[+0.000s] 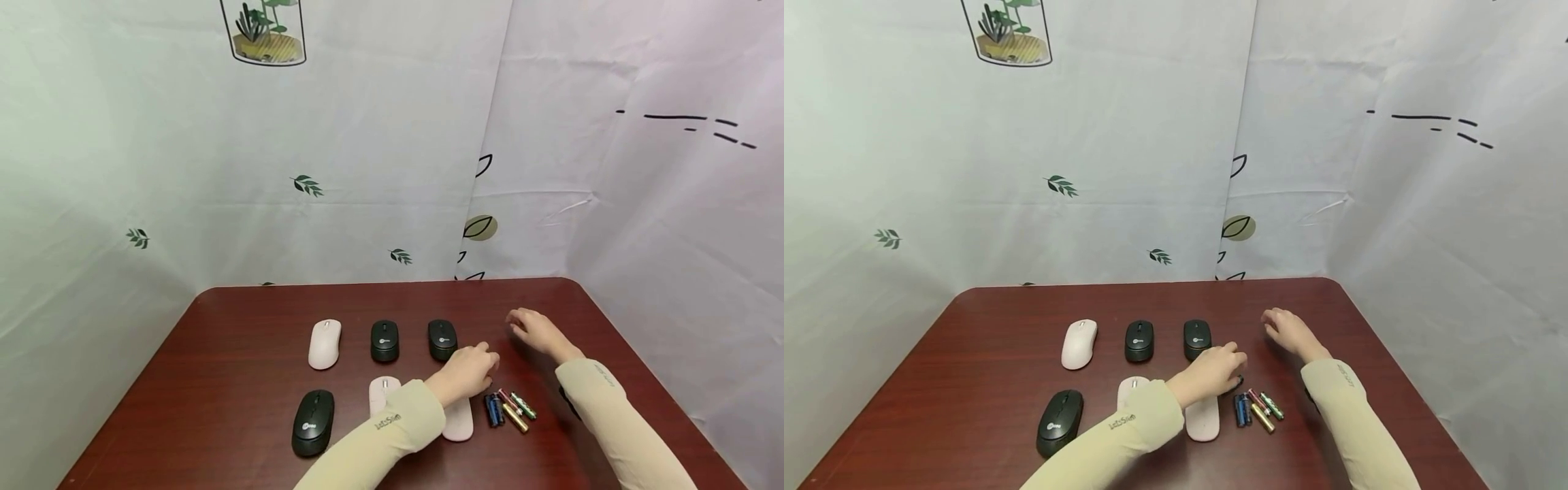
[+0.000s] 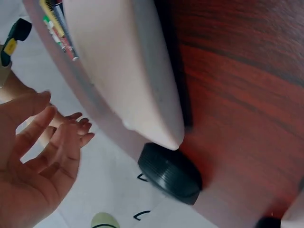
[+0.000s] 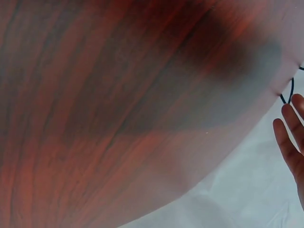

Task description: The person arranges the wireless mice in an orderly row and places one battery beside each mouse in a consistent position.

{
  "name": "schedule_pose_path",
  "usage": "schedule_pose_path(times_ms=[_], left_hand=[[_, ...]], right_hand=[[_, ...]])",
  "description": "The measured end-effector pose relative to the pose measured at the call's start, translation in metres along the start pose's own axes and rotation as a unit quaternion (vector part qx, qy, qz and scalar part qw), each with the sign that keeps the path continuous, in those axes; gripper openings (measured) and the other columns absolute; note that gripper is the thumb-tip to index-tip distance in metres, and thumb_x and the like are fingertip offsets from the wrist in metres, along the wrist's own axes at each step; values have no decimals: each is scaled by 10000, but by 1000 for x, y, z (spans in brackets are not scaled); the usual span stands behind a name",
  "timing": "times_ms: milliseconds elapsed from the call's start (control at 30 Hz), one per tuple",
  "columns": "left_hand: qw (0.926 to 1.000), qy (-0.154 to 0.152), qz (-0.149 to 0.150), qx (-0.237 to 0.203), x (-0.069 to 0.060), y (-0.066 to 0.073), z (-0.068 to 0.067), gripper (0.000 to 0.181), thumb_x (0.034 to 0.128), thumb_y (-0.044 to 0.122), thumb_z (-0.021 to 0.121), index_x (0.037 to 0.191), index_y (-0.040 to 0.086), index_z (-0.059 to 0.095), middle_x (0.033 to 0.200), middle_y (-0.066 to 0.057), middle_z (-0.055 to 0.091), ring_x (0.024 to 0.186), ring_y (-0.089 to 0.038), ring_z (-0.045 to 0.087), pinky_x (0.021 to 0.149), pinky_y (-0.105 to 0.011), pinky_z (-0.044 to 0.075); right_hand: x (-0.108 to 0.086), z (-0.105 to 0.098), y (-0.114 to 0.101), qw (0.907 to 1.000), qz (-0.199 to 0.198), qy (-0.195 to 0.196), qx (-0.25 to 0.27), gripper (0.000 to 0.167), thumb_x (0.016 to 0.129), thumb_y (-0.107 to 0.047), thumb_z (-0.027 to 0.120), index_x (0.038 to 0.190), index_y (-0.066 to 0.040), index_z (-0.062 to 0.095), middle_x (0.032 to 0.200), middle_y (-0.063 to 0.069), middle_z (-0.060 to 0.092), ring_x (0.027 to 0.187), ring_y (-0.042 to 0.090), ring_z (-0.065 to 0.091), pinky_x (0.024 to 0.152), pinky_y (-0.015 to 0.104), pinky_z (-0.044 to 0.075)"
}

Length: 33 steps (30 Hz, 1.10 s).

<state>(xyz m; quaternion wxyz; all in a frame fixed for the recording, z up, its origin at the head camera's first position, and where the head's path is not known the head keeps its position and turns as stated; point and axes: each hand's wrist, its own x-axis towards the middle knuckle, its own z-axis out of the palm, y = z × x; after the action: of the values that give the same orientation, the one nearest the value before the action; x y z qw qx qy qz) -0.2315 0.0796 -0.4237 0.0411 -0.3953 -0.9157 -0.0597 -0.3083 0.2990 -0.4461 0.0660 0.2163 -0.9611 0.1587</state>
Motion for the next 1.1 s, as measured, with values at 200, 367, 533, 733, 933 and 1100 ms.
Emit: schedule_pose_path(times_ms=[200,367,533,733,933,1100], left_hand=[[9993,-325,-67,165,5,3,8,153,806,215,741,937,188,667,867,46,600,764,-88,591,620,-179,440],[9990,-384,-140,198,8,9,12,146,799,150,733,927,180,670,836,38,637,797,-98,616,639,-198,460],[9976,-459,-274,439,12,15,15,152,842,113,672,944,221,699,891,57,683,830,-87,639,679,-199,488],[9958,-563,-454,566,17,16,20,108,818,109,687,837,215,696,865,66,698,777,-98,650,654,-206,494],[9939,-725,-483,671,22,16,22,118,815,93,686,821,211,694,848,91,693,770,-69,644,654,-189,493],[9935,-798,-540,609,24,15,23,112,817,95,689,824,207,689,857,88,691,778,-78,645,657,-192,494]], right_hand=[[-1,2,1,10000,-39,29,-42,90,880,-35,583,954,-9,628,896,111,623,811,257,594,705,424,493],[-4,3,0,9999,-94,-7,-33,86,878,-32,590,952,-10,625,892,112,618,809,264,595,706,429,493],[-6,4,-2,9997,-235,8,-76,70,865,-24,600,931,-20,623,883,107,618,810,266,600,712,426,498],[-5,4,-4,9995,-301,-3,-136,74,869,-29,599,937,-21,625,896,105,625,820,266,602,714,419,501],[-4,6,-4,9991,-397,3,-161,64,872,-24,596,929,-30,623,894,102,623,818,266,598,707,413,499],[-5,10,-4,9985,-496,-29,-214,55,871,-30,604,921,-43,622,890,94,623,816,264,599,708,410,501]])
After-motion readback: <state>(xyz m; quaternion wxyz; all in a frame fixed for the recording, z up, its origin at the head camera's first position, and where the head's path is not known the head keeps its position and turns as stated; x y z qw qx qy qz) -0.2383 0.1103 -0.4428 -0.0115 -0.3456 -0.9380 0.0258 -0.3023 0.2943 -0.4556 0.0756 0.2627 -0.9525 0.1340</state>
